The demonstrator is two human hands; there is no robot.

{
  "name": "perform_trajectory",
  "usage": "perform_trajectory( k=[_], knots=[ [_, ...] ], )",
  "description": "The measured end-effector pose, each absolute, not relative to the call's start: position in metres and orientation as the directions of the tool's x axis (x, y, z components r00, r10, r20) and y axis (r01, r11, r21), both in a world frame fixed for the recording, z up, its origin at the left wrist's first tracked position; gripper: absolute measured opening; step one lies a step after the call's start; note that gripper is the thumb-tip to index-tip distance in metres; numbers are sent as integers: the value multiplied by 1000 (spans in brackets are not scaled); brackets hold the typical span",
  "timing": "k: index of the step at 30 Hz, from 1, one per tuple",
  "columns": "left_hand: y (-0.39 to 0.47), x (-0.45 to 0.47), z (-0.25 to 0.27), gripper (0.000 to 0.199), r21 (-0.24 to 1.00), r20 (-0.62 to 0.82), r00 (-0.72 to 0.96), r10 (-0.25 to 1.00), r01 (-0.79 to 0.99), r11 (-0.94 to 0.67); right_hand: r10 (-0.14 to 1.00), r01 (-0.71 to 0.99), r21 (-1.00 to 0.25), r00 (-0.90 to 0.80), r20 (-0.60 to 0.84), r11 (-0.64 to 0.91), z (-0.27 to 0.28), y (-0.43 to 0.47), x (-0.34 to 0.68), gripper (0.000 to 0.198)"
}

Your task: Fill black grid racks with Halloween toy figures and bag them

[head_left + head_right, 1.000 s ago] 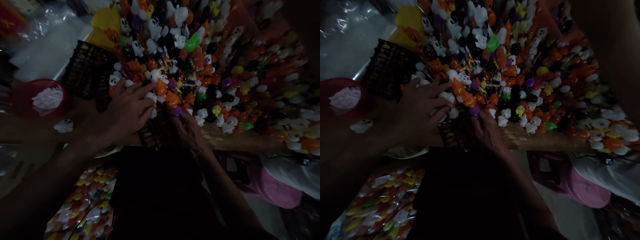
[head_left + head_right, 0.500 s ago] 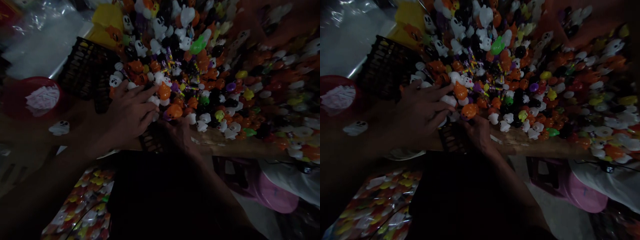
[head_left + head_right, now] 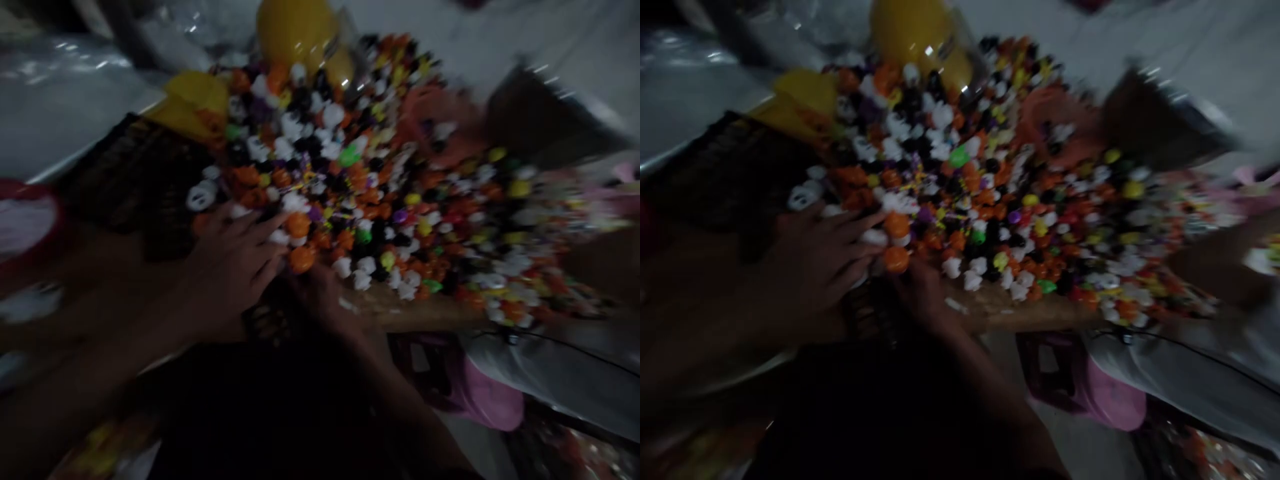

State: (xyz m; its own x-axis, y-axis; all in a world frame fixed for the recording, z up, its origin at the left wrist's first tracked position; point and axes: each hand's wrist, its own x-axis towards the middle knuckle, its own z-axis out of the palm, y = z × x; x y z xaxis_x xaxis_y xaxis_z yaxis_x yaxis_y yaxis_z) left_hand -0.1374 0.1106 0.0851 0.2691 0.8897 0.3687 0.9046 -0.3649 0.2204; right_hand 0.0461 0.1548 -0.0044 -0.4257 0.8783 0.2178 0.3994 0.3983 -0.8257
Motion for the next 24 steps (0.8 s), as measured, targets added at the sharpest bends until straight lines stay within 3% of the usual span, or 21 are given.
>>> perform_trajectory(
  k=[4, 7, 12, 18, 24],
  knots=[
    [122, -145, 53, 36, 95, 514, 391, 763, 859, -503, 807, 381, -806, -559, 190, 453, -4, 164, 51, 16],
    [130, -147, 36, 35, 193, 607, 285, 742, 852, -486, 747, 363, -812, -652, 130, 457, 4, 172, 57, 12],
    [120, -141, 40, 33, 374, 598, 195, 778, 790, -486, 747, 516, -749, -664, -43, 416, 15, 173, 61, 7],
    [121, -134, 46, 50, 359, 564, 186, 805, 822, -442, 657, 503, -651, -753, -8, 568, -13, 177, 53, 24],
    [128, -133, 43, 36, 342, 513, 150, 845, 867, -361, 639, 425, -685, -766, 76, 592, -8, 172, 58, 19]
  ],
)
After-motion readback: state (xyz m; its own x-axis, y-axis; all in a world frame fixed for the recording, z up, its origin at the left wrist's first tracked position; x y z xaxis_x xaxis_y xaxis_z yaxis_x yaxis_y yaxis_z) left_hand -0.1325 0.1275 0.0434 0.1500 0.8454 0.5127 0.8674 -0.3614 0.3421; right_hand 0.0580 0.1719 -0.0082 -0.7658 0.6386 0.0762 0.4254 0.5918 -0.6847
